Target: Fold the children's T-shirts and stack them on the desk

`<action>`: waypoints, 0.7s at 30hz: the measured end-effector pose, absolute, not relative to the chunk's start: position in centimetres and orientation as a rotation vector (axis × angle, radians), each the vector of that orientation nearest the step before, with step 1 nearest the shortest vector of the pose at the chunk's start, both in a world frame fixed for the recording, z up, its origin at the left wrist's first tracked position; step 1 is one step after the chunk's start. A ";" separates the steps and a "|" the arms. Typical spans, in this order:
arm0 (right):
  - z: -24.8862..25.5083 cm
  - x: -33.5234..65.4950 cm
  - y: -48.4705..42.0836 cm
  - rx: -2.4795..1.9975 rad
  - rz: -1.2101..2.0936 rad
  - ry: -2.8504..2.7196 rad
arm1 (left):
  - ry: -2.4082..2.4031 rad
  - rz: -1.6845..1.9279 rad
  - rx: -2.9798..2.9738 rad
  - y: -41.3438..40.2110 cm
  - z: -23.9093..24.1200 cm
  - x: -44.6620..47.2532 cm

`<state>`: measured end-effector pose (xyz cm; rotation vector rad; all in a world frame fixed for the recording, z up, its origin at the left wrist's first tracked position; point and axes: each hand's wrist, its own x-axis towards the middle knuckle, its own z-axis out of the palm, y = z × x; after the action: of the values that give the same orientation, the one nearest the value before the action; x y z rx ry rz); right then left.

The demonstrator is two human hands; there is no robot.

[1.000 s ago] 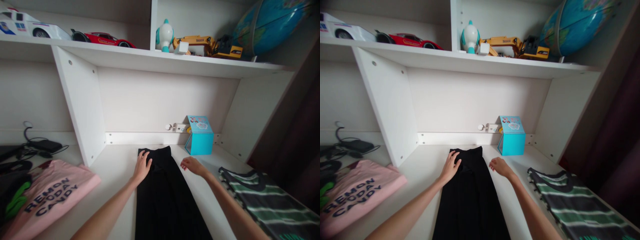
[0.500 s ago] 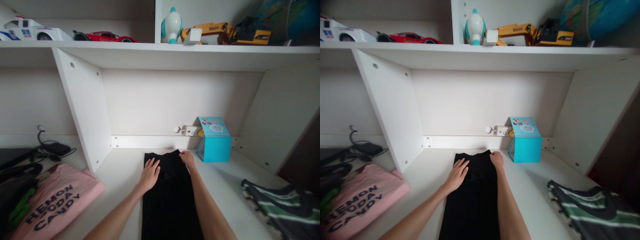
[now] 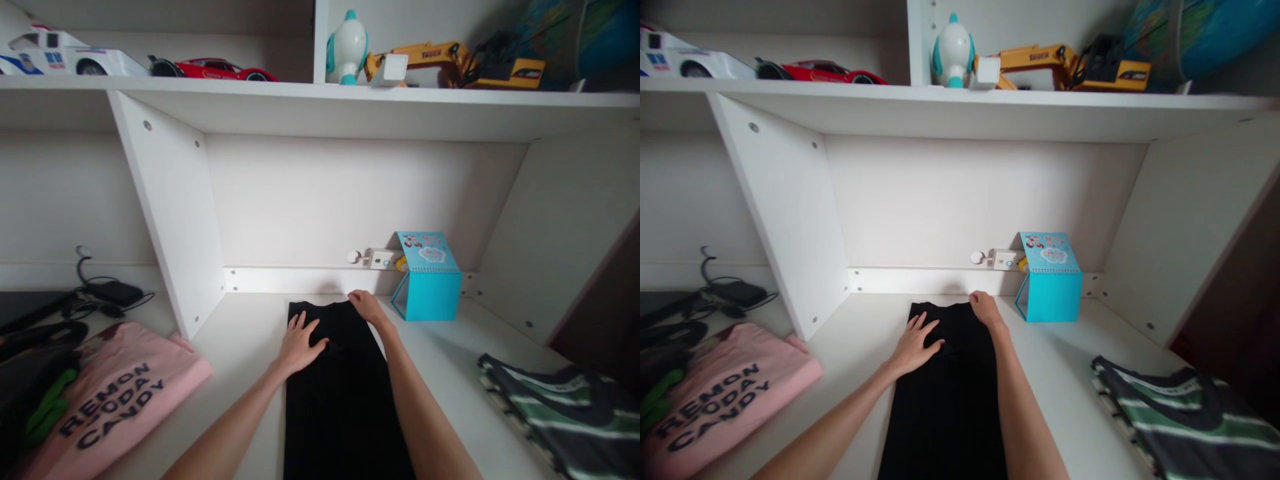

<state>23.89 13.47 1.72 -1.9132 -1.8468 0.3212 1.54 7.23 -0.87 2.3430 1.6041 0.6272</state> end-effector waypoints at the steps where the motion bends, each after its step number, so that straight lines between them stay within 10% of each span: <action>1: 1.3 23.4 13.2 -1.894 0.352 -1.911 | 1.594 0.595 2.354 7.2 -0.7 1.5; 21: 1.4 23.6 -8.1 -1.589 0.541 -2.526 | 1.576 0.277 2.531 7.3 -1.1 1.4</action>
<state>23.63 -8.07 1.43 -1.5892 -2.5261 0.5411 1.44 7.34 -1.08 2.5306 1.5756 0.2773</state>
